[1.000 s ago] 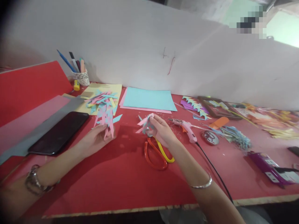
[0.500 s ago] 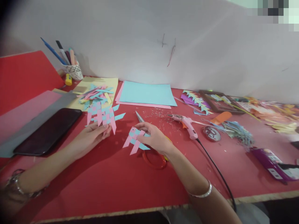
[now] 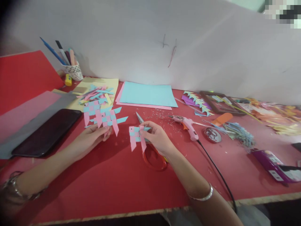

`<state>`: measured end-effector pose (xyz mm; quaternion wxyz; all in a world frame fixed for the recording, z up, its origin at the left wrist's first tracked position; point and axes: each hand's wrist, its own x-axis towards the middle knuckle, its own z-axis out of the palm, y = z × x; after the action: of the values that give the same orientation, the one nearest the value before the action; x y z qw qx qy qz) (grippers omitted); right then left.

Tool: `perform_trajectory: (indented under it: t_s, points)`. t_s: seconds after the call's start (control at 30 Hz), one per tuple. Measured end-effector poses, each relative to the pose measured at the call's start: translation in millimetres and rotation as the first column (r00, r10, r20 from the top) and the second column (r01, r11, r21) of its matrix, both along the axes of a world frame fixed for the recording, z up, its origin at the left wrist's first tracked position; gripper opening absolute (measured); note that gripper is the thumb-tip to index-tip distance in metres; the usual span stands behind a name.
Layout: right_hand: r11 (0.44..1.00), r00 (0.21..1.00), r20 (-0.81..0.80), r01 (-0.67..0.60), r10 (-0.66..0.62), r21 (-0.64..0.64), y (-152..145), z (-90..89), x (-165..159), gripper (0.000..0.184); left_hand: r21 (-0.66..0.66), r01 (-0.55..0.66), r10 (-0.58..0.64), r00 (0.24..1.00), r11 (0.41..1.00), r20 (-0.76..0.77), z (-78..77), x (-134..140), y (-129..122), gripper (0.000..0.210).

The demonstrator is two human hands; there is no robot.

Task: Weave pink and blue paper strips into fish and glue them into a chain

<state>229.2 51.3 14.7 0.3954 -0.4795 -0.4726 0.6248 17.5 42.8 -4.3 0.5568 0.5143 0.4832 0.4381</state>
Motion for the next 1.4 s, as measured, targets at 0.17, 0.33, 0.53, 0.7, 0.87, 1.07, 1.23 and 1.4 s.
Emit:
perform_trajectory:
  t_s: [0.17, 0.33, 0.53, 0.7, 0.87, 1.07, 1.23, 1.4]
  points:
    - [0.988, 0.999, 0.017, 0.035, -0.038, 0.151, -1.8, -4.9, -0.5, 0.026, -0.002, -0.020, 0.020, 0.997, 1.000, -0.073, -0.1, 0.0, -1.9, 0.028]
    - [0.955, 0.993, 0.049, 0.087, -0.105, 0.284, -9.9, -2.8, -9.3, 0.020, -0.008, -0.015, 0.014, 0.992, 1.000, -0.125, 0.4, 1.0, -3.9, 0.025]
    - [0.919, 0.970, 0.136, 0.139, -0.201, 0.369, -21.1, 3.6, -19.4, 0.022, -0.027, 0.021, -0.026, 0.977, 0.999, -0.213, 3.5, 2.7, -6.6, 0.026]
    - [0.911, 0.973, 0.135, 0.118, -0.185, 0.396, -21.2, 1.1, -18.8, 0.024, 0.007, 0.029, -0.028, 0.992, 1.000, -0.119, 0.2, 3.6, -6.2, 0.026]
    - [0.909, 0.977, 0.124, 0.109, -0.172, 0.402, -20.5, -0.4, -18.1, 0.024, -0.009, 0.050, -0.051, 0.993, 0.999, -0.109, -3.3, 2.0, -6.8, 0.025]
    - [0.895, 0.969, 0.135, 0.134, -0.209, 0.426, -20.4, 1.1, -18.7, 0.023, -0.024, 0.051, -0.054, 0.988, 0.998, -0.142, -3.2, 2.1, -6.0, 0.025]
    - [0.903, 0.972, 0.139, 0.118, -0.191, 0.413, -20.5, 1.0, -18.6, 0.024, -0.020, 0.048, -0.050, 0.991, 0.999, -0.126, -3.6, 3.1, -5.8, 0.025]
    - [0.907, 0.974, 0.140, 0.109, -0.180, 0.407, -20.9, 1.7, -18.7, 0.023, -0.011, 0.035, -0.036, 0.990, 0.999, -0.134, -2.6, 3.9, -6.6, 0.026]
